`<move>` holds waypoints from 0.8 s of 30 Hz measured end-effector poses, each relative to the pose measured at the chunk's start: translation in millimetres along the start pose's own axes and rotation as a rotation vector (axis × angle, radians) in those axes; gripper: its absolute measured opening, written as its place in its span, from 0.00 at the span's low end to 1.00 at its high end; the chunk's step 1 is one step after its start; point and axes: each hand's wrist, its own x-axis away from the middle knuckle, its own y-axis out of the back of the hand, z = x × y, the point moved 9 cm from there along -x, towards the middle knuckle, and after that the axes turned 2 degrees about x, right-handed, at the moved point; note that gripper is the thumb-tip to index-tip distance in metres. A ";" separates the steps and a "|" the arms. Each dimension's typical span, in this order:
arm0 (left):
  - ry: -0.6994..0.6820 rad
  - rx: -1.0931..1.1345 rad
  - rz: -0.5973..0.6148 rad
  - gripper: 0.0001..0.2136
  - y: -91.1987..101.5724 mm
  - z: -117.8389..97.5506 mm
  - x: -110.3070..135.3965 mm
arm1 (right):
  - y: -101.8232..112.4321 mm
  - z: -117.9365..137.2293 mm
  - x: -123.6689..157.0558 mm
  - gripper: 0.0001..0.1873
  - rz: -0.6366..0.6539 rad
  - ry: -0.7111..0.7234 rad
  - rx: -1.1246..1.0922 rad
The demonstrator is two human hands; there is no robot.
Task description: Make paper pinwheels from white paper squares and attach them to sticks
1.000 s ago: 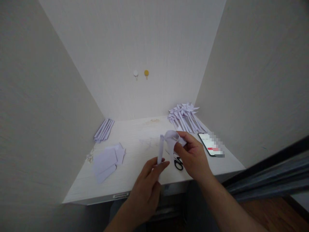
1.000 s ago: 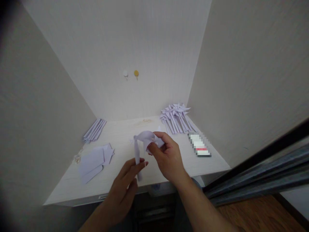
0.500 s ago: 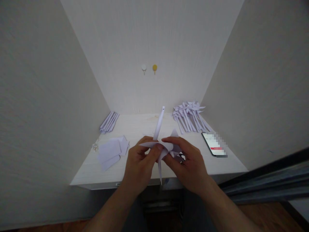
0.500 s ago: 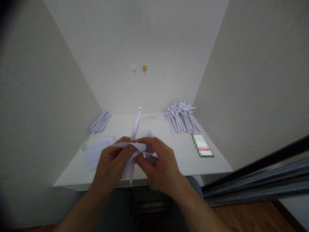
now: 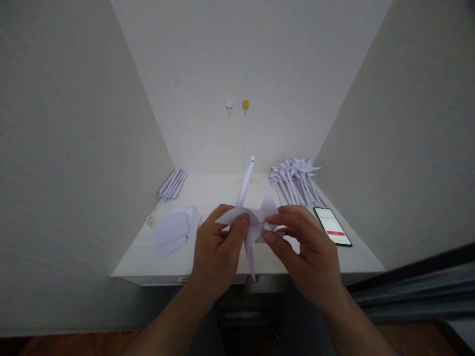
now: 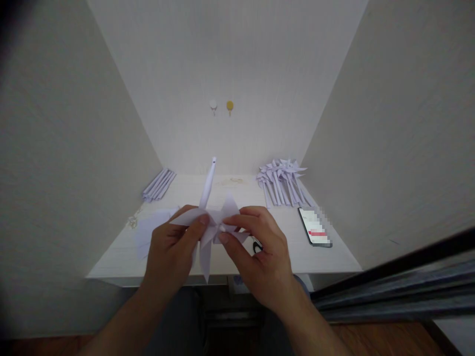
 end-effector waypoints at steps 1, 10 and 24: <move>-0.026 -0.019 -0.004 0.09 0.2 -2.9 0.6 | 1.5 3.7 -1.3 0.12 -0.013 0.023 0.026; -0.115 -0.123 -0.004 0.10 0.4 -12.5 2.2 | 10.5 25.9 -4.7 0.15 -0.129 0.177 0.147; -0.162 -0.188 -0.007 0.11 0.4 -21.8 4.9 | 10.3 46.4 -8.3 0.13 -0.117 0.311 0.273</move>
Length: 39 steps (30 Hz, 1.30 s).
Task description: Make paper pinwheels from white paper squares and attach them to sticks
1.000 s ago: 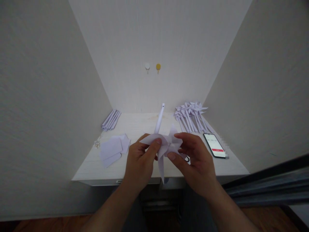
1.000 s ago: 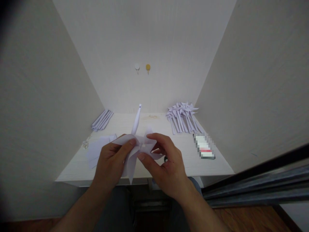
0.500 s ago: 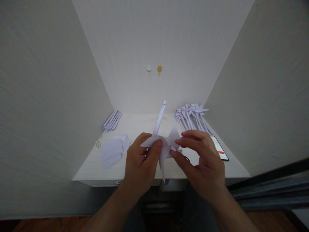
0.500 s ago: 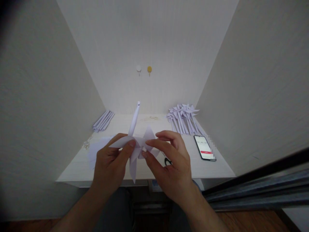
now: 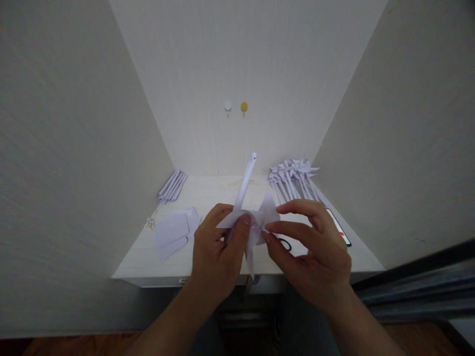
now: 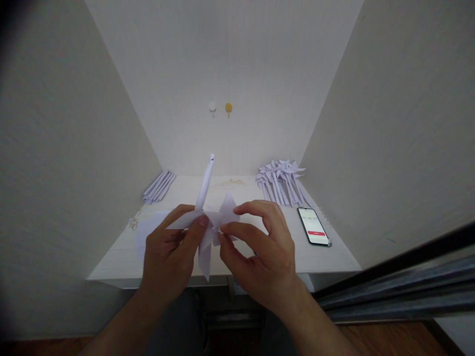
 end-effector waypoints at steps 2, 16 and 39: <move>-0.021 0.008 -0.016 0.13 1.2 -2.4 0.8 | 1.1 1.4 -1.2 0.13 -0.007 0.004 -0.007; -0.058 0.028 -0.054 0.14 1.2 -13.5 7.0 | -2.4 -7.9 6.9 0.13 -0.004 -0.106 -0.103; -0.051 0.144 -0.010 0.15 2.0 -3.1 13.8 | -27.4 -91.7 48.7 0.07 -0.124 -0.807 -0.680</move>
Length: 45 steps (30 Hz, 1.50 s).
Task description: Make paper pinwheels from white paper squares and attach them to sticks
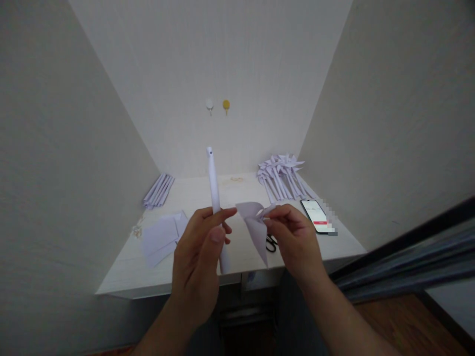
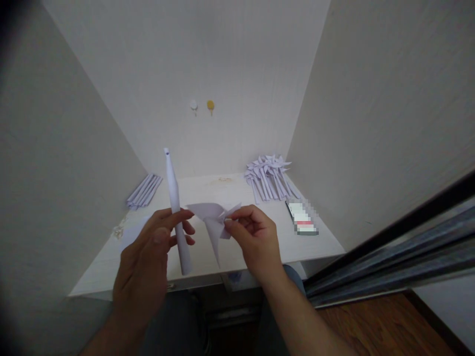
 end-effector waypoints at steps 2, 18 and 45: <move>-0.007 -0.069 -0.019 0.12 2.9 2.9 -0.8 | 2.3 -15.5 -2.4 0.09 -0.010 -0.136 -0.113; -0.148 -0.208 0.012 0.07 -17.0 -4.6 4.3 | -22.3 -29.9 15.7 0.16 0.079 -0.368 -0.392; 0.172 -0.058 0.082 0.23 -6.7 47.4 22.4 | -12.5 -18.2 6.6 0.14 0.037 -0.336 -0.513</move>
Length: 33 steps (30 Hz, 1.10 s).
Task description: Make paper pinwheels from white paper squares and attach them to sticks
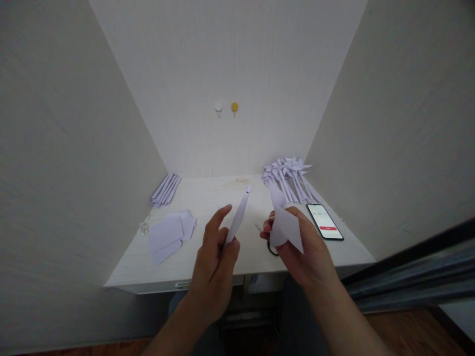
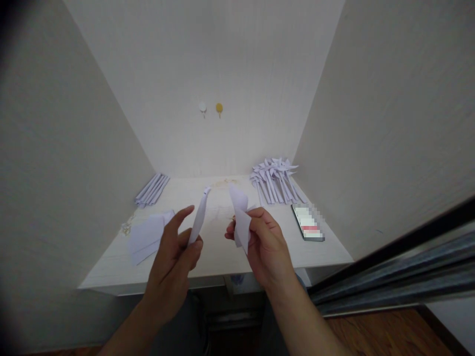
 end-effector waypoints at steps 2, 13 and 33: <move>0.055 -0.015 0.025 0.21 -3.9 2.7 1.5 | -3.4 9.8 -0.4 0.12 0.000 0.077 0.030; 0.219 0.152 0.089 0.16 -22.6 15.1 11.3 | -14.3 32.0 5.8 0.07 -0.035 0.312 0.189; 0.284 0.161 0.138 0.17 -41.3 35.4 7.7 | -14.2 43.7 12.7 0.05 -0.090 0.637 0.826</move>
